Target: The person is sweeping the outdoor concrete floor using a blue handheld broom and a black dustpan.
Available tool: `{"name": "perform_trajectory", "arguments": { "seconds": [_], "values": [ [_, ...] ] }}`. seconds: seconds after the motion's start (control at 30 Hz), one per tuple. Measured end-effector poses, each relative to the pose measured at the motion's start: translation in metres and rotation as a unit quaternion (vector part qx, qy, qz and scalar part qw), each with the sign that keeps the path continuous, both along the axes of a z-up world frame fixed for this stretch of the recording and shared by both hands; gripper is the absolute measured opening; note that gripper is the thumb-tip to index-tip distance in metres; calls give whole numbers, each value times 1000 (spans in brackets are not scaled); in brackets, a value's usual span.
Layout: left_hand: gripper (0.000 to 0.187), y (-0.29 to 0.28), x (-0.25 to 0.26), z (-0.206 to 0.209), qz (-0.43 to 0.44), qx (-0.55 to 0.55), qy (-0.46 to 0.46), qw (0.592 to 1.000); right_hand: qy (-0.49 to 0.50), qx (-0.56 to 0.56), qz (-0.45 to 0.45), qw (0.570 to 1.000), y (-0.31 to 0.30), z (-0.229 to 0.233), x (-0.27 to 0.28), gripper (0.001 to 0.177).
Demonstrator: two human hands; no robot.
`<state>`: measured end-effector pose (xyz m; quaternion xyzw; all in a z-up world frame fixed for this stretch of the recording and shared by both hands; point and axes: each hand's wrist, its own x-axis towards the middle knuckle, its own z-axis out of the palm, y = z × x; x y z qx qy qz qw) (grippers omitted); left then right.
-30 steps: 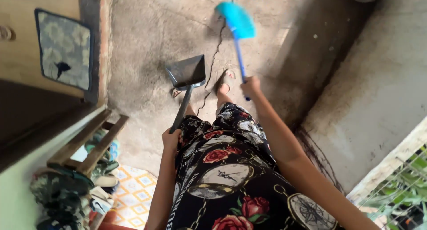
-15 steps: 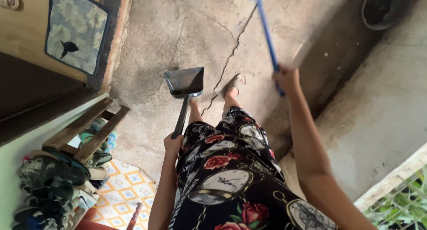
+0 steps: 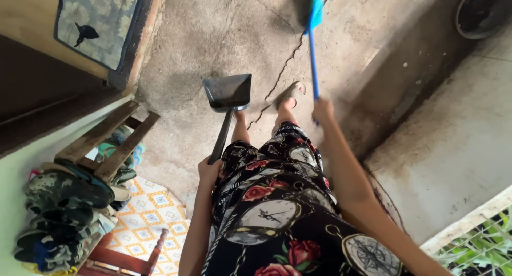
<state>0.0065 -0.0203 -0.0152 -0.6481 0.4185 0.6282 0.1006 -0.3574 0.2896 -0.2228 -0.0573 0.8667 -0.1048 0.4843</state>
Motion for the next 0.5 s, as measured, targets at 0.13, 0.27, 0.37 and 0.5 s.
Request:
{"name": "perform_trajectory", "arguments": {
  "seconds": [0.13,0.27,0.37,0.5],
  "values": [
    [10,-19,5,-11,-27,15,-9,999,-57,-100,-390,914,-21,136,42,39],
    [15,-47,9,-19,-90,5,3,996,-17,-94,-414,905,7,180,43,38],
    [21,-66,17,-27,-111,4,-8,994,42,-101,-403,909,1,195,44,37],
    [27,-90,22,-23,-123,4,-7,992,161,-125,-271,941,-35,176,33,28]
  ]
}}
